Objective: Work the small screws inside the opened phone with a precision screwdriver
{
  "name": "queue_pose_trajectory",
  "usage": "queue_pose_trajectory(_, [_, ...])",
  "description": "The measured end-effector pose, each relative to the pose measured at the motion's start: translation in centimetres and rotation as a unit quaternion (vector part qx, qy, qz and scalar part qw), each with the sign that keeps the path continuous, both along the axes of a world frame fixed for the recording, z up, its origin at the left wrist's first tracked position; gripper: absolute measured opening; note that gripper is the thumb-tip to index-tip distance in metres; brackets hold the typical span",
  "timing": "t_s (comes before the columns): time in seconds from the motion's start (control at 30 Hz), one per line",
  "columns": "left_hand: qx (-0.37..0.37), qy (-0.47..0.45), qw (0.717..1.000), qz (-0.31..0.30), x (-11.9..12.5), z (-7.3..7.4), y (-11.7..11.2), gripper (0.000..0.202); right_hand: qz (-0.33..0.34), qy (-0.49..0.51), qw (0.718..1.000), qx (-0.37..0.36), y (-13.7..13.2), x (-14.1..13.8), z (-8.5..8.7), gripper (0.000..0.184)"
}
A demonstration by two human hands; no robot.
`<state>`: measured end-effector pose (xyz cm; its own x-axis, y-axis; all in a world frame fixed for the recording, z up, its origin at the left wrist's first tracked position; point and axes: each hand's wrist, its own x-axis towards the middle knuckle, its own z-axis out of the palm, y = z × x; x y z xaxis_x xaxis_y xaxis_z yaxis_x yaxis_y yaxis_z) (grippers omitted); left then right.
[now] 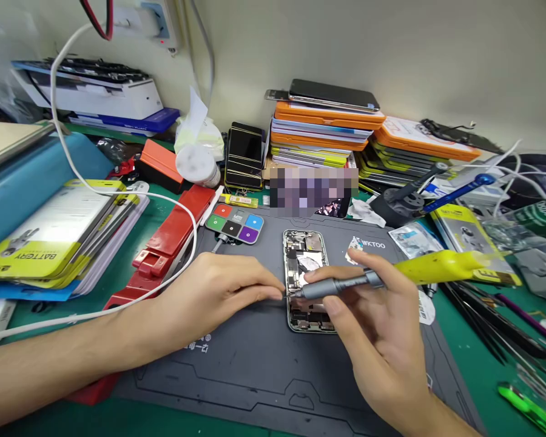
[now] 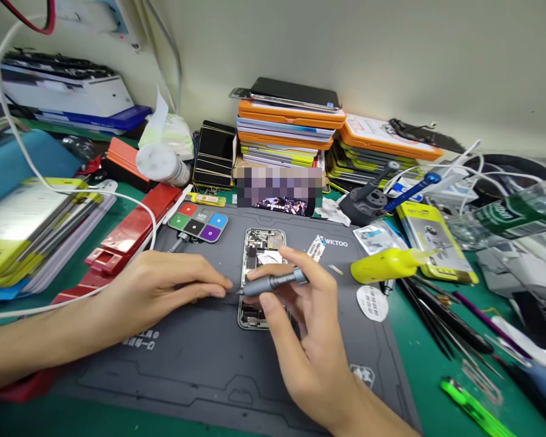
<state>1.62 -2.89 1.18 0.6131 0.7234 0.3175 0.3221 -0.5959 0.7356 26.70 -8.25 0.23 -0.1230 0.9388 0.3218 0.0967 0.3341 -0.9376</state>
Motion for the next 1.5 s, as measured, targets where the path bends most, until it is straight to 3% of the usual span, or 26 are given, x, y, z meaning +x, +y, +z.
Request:
queue_pose_trajectory(0.1, [-0.046, -0.022, 0.999, -0.020, 0.1, 0.0, -0.2, 0.019, -0.004, 0.072, 0.995, -0.071, 0.4, -0.2, 0.7, 0.042])
queue_pose_trajectory(0.23, [-0.090, -0.034, 0.995, -0.023, 0.1, 0.1, -0.5, 0.025, -0.007, 0.122, 0.986, -0.113, 0.9, -0.3, 0.9, 0.041])
queue_pose_trajectory(0.53, [-0.098, -0.041, 0.994, 0.000, 0.3, 0.3, -0.5, 0.032, -0.011, 0.126, 0.985, -0.121, 1.0, -0.3, 0.8, 0.039])
queue_pose_trajectory(0.7, [-0.130, -0.038, 0.990, 0.028, 0.4, 0.9, -0.7, 0.026, 0.005, 0.158, 0.980, -0.123, 1.2, -0.3, 0.8, 0.033])
queue_pose_trajectory(1.17, [-0.014, -0.036, 0.999, 0.014, 0.1, 1.0, -0.9, 0.021, 0.000, 0.178, 0.975, -0.129, 1.0, -0.4, 0.9, 0.028])
queue_pose_trajectory(1.5, [-0.024, -0.034, 0.999, -0.019, -0.3, 0.8, -1.0, 0.027, 0.028, 0.212, 0.962, -0.171, 1.3, -0.2, 0.9, 0.029])
